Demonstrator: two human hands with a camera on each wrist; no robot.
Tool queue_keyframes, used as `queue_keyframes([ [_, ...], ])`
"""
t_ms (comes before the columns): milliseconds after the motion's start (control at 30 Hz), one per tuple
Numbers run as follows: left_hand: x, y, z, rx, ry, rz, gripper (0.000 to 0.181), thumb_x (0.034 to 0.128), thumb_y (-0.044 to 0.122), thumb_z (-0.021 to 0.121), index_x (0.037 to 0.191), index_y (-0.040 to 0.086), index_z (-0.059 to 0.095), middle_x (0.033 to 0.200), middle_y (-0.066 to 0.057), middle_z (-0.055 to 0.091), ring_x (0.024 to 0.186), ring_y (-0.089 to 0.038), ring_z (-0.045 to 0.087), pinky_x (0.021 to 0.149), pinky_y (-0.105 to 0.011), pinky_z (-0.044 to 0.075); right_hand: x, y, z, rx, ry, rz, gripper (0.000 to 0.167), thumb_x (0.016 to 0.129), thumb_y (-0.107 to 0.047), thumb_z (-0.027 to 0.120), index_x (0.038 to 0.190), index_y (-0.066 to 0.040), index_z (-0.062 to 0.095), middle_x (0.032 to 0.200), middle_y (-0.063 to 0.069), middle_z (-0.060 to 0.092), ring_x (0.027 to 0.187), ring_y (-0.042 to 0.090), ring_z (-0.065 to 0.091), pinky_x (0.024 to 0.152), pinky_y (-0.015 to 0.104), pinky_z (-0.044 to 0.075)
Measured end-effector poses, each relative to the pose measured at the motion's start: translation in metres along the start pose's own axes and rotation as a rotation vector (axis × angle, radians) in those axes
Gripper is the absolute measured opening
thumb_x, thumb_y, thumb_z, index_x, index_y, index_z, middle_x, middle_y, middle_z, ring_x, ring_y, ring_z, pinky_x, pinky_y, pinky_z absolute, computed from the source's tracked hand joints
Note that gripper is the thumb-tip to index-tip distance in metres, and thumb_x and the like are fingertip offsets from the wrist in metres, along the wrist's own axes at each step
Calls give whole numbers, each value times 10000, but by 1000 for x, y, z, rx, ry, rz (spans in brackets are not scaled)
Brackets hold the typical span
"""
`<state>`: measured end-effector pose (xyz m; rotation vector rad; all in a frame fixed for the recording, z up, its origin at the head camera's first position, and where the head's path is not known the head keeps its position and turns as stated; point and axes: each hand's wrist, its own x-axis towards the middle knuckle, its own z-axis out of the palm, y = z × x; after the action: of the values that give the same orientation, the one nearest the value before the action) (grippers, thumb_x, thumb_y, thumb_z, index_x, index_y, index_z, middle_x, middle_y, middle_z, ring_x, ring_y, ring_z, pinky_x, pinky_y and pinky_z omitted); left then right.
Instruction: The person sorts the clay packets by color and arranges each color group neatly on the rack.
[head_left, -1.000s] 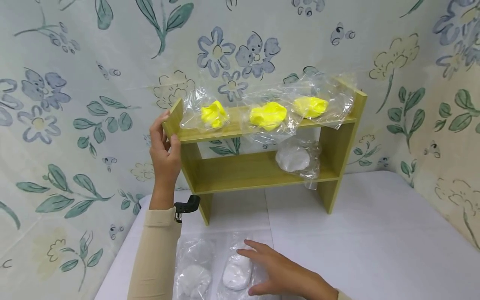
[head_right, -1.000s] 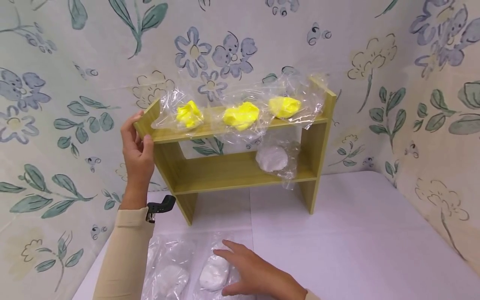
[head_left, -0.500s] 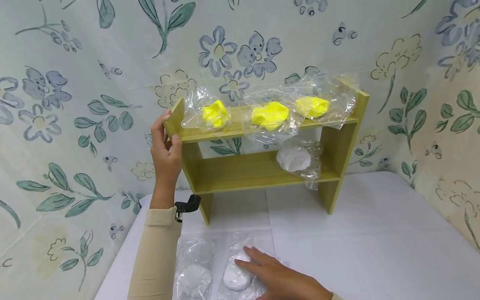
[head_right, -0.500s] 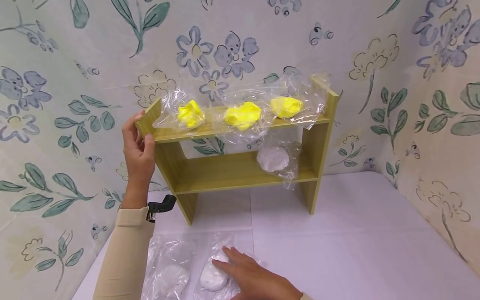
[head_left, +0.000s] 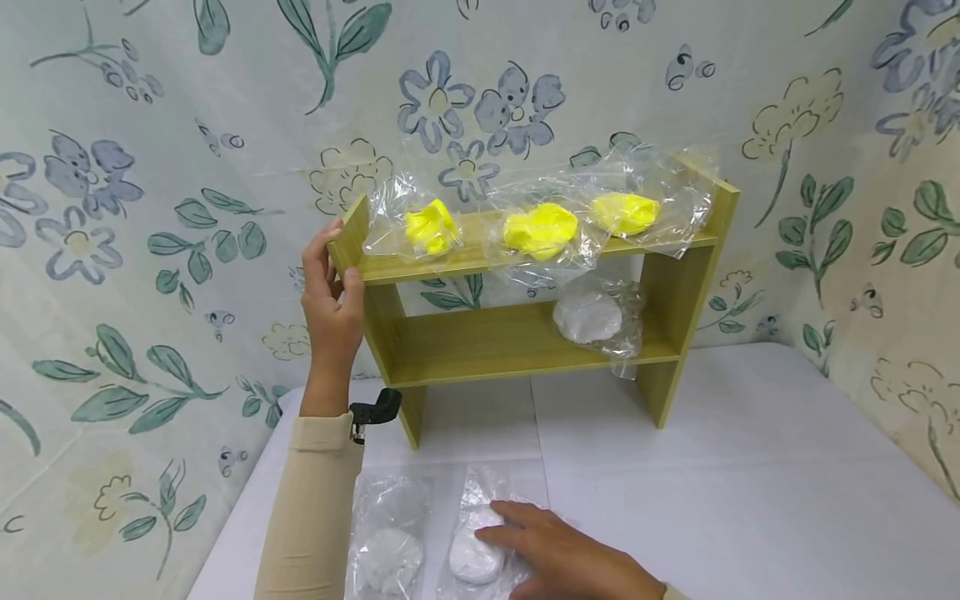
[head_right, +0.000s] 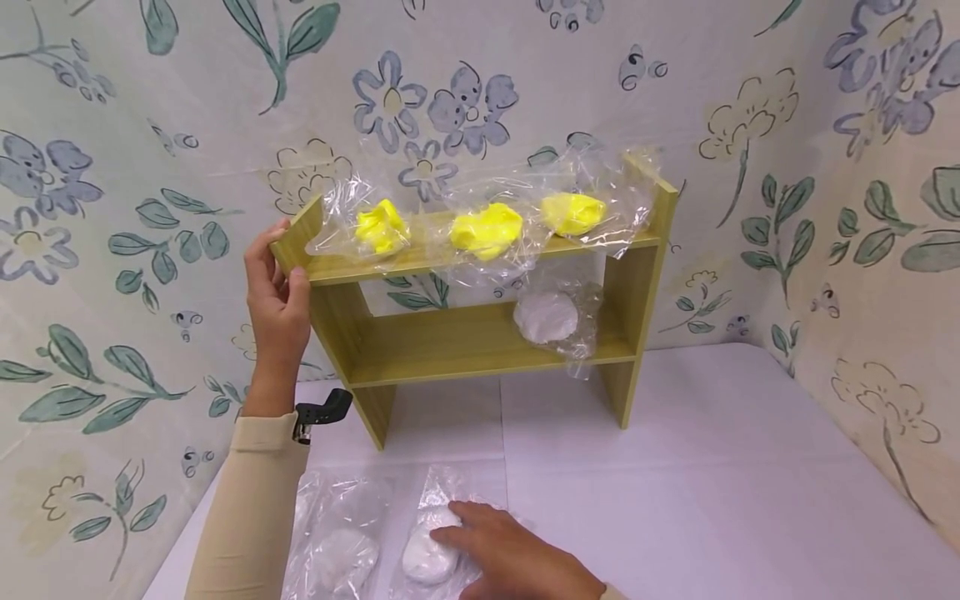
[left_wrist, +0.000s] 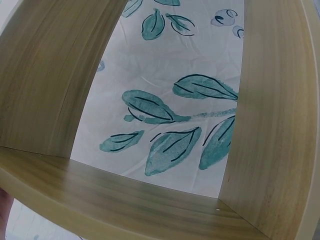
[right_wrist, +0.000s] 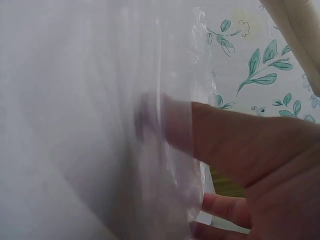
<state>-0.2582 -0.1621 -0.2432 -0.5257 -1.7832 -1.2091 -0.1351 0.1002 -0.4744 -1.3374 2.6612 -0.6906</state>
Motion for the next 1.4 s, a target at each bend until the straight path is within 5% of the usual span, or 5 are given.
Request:
queue_keyframes([
  [333, 0, 1, 0, -3, -3, 1, 444, 918, -1, 421, 1360, 35, 408, 1481, 15, 440, 1332, -139, 441, 1037, -364, 418, 2, 4, 5, -135, 191, -139, 524, 725, -228, 780, 1229, -234, 641, 1254, 47, 575, 1105, 191, 539, 868, 343, 492],
  [767, 0, 0, -1, -12, -8, 11, 451, 914, -17, 418, 1362, 34, 411, 1475, 82, 436, 1354, -145, 413, 1053, -347, 398, 5, 6, 2, -38, 180, -139, 262, 809, -252, 760, 1070, -234, 758, 1080, -20, 608, 960, 61, 556, 793, 178, 473],
  [967, 0, 0, -1, -16, -8, 9, 452, 913, -16, 423, 1363, 32, 411, 1476, 80, 434, 1354, -130, 408, 1056, -348, 396, 7, 11, 5, -6, 258, -238, 121, 815, -200, 764, 934, -195, 785, 987, -56, 602, 893, -9, 558, 770, 60, 426],
  [1167, 1, 0, -1, -23, -10, 7, 456, 911, -15, 424, 1364, 34, 411, 1474, 81, 437, 1348, -138, 418, 1041, -362, 421, 11, 12, 7, -55, 302, -335, 69, 822, -152, 753, 829, -221, 757, 916, -102, 599, 881, -35, 557, 790, 83, 437],
  [1400, 0, 0, -1, -9, -9, 3, 455, 917, -7, 426, 1369, 48, 411, 1471, 95, 438, 1338, -140, 432, 1036, -353, 425, 11, 11, 8, -136, 322, -350, 106, 823, -119, 740, 813, -210, 687, 929, -101, 622, 918, 3, 583, 825, 137, 457],
])
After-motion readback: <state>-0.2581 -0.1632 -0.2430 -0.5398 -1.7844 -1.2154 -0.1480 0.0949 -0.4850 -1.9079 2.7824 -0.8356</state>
